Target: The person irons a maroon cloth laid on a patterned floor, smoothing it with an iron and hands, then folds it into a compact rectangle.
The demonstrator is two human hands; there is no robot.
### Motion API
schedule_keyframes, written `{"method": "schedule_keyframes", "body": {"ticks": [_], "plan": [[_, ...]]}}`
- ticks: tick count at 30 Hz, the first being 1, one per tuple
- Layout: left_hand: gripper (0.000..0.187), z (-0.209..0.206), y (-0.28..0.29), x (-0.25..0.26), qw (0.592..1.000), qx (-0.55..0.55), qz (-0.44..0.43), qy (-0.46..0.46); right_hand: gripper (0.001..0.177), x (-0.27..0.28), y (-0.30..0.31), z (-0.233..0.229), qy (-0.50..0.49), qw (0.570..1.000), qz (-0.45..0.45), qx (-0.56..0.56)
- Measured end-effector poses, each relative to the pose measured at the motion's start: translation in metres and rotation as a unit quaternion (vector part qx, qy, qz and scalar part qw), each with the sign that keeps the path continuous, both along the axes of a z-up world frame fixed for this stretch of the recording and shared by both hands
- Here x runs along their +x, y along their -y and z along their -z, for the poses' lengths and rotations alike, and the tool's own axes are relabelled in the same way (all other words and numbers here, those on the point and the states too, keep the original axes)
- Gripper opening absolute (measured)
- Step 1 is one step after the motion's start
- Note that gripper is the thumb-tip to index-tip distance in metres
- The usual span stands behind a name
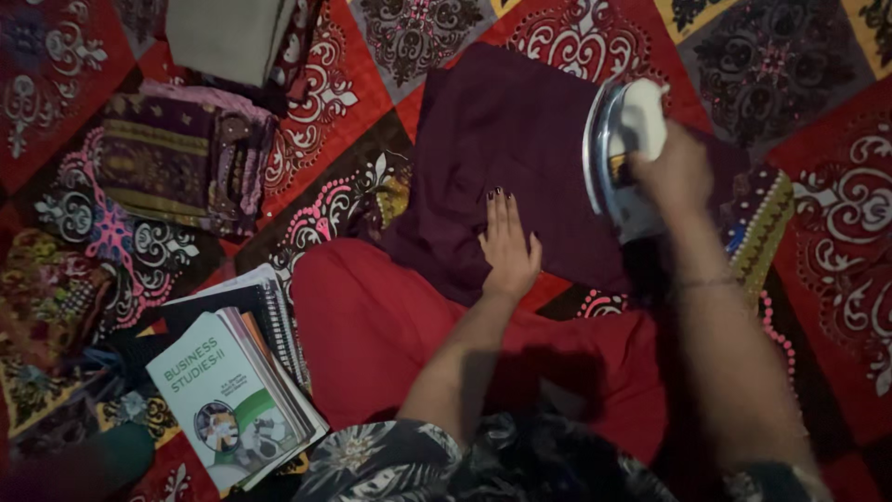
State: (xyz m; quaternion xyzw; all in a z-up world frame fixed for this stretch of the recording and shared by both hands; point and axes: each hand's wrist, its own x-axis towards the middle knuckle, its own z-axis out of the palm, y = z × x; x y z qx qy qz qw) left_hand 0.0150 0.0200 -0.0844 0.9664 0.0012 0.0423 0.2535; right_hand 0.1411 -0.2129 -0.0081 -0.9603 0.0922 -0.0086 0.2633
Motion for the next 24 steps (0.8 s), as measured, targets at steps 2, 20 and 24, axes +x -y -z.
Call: {"method": "schedule_keyframes", "body": {"ticks": [2, 20, 24], "plan": [[0.078, -0.004, 0.001, 0.0, 1.0, -0.004, 0.0, -0.009, 0.045, 0.024, 0.016, -0.002, -0.034, 0.999, -0.009, -0.033], [0.081, 0.011, 0.003, 0.005, 1.0, -0.005, 0.005, -0.029, 0.061, -0.112, 0.213, 0.023, -0.292, 0.936, -0.054, -0.188], [0.081, 0.012, 0.001, 0.004, 0.999, 0.023, 0.012, 0.023, 0.063, -0.193, 0.275, 0.048, -0.303, 0.938, 0.019, -0.168]]}}
